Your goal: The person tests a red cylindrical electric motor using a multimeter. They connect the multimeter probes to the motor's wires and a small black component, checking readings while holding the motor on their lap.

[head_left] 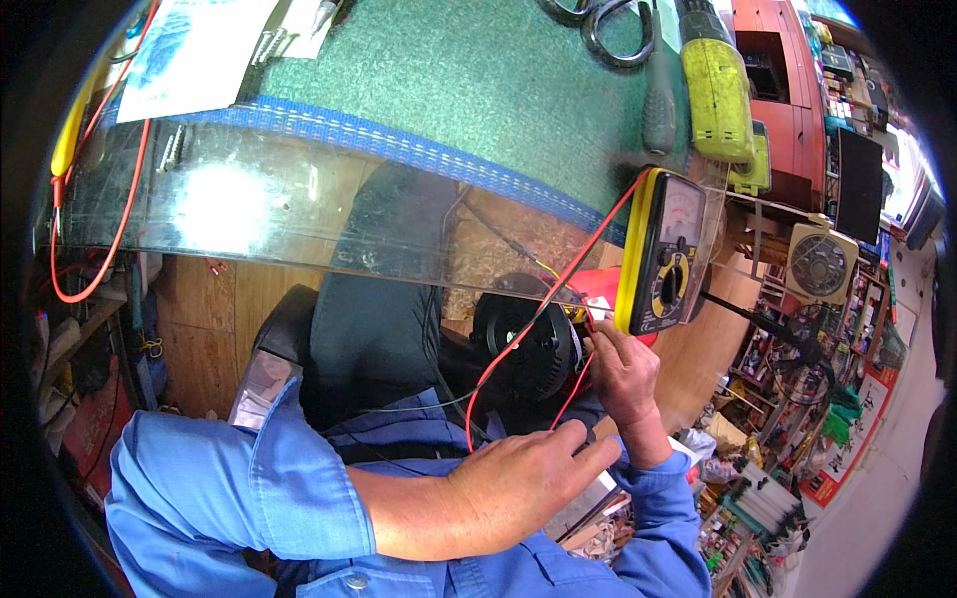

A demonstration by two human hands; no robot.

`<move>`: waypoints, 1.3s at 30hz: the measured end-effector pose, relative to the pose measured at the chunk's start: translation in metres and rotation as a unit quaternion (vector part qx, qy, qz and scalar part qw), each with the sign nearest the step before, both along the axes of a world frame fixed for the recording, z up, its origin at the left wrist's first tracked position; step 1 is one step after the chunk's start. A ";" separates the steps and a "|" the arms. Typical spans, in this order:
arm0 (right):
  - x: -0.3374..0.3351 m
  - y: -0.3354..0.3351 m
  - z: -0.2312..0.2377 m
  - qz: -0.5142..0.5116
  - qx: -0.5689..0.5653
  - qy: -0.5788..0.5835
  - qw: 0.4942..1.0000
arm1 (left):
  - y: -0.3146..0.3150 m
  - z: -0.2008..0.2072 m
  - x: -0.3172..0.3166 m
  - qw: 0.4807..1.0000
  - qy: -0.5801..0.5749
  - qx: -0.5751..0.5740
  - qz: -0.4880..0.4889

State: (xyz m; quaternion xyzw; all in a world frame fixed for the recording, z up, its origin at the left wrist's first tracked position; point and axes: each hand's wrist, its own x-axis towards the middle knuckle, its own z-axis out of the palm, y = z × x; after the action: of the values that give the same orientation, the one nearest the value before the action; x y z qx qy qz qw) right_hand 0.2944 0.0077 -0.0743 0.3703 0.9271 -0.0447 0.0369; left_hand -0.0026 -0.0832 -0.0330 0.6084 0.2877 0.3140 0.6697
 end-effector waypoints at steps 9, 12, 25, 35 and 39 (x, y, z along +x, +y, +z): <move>0.002 0.000 -0.006 0.013 0.048 0.043 0.998 | 0.004 0.001 0.000 1.000 0.006 -0.006 -0.014; 0.000 -0.001 -0.003 0.002 0.063 0.039 0.997 | 0.005 0.001 0.001 1.000 -0.003 -0.012 -0.007; 0.004 -0.008 -0.003 0.000 0.075 0.050 0.996 | 0.003 -0.006 0.007 1.000 -0.009 -0.010 0.019; 0.003 -0.023 -0.008 -0.052 0.094 0.195 0.975 | 0.010 -0.003 -0.004 1.000 -0.020 0.015 0.006; 0.008 -0.046 -0.014 -0.159 0.108 0.303 0.933 | 0.018 -0.006 -0.011 0.999 0.006 -0.025 0.036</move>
State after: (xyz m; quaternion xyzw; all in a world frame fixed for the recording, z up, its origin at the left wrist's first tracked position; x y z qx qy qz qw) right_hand 0.3026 -0.0386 -0.0888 0.4830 0.8226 -0.0595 -0.2940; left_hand -0.0138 -0.0649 -0.0390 0.5826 0.3208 0.3268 0.6714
